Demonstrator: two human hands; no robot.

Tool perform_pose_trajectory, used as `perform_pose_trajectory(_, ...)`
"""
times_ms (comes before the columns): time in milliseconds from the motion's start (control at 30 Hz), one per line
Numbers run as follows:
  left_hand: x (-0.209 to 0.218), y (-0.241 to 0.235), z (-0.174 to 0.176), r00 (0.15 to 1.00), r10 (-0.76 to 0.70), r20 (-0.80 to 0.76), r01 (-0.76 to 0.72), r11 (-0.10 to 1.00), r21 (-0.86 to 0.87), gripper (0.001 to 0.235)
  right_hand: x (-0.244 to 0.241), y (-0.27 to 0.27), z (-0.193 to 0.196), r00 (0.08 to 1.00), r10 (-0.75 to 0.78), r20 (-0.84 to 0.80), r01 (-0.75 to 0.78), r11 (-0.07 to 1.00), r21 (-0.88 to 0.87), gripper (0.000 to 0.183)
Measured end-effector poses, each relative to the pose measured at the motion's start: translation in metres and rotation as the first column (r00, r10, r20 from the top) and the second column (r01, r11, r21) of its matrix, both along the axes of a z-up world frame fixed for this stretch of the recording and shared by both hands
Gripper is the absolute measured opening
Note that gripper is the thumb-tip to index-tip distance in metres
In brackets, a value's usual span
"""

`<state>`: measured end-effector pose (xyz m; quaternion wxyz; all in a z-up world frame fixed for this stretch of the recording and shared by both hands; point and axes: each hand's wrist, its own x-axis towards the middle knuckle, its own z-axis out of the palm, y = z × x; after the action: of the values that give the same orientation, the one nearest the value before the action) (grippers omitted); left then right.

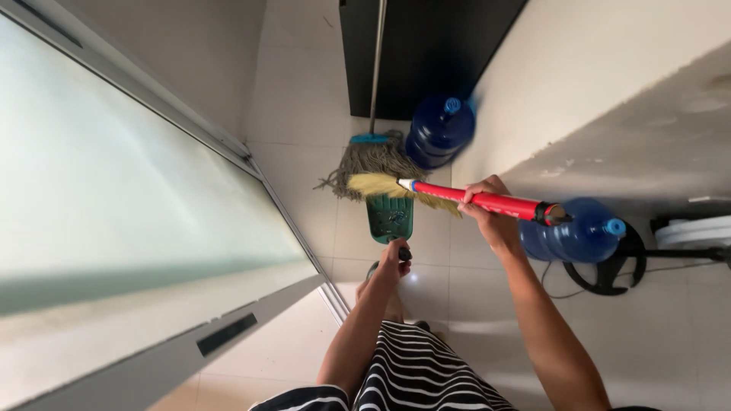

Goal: Sweep the floor with a broom and dustpan, then mop the area and adjust water containers.

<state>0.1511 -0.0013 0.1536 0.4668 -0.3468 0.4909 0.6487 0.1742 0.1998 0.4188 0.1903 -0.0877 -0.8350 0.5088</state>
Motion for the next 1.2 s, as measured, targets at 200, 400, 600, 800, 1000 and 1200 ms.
perform_pose_trajectory(200,-0.044,-0.012,0.032,1.000,0.020,0.024,-0.018,0.997,-0.072,0.023,-0.049,-0.028,0.008,0.997,0.054,0.045,-0.051,0.996,-0.067,0.012)
perform_pose_trajectory(400,-0.078,-0.027,-0.012,0.994,0.074,-0.077,-0.079,0.995,-0.067,0.026,-0.097,-0.037,0.016,0.991,0.129,0.039,-0.131,0.991,0.037,0.010)
perform_pose_trajectory(600,-0.111,-0.043,-0.023,0.971,0.221,-0.087,-0.228,0.970,-0.081,0.022,-0.146,-0.034,0.013,0.985,0.164,0.058,-0.165,0.986,0.011,0.011)
perform_pose_trajectory(800,-0.132,-0.042,-0.051,0.897,0.430,-0.101,-0.430,0.903,0.018,0.019,-0.190,-0.036,0.010,0.948,0.318,0.016,-0.319,0.947,0.033,0.009)
perform_pose_trajectory(1000,-0.155,-0.059,-0.066,0.833,0.536,-0.140,-0.530,0.844,0.077,0.020,-0.249,-0.048,-0.001,0.916,0.399,-0.043,-0.394,0.915,0.088,0.009)
perform_pose_trajectory(1200,-0.183,-0.099,-0.066,0.849,0.523,-0.073,-0.522,0.852,0.034,0.020,-0.295,-0.080,0.009,0.902,0.428,0.062,-0.432,0.895,0.107,0.010)
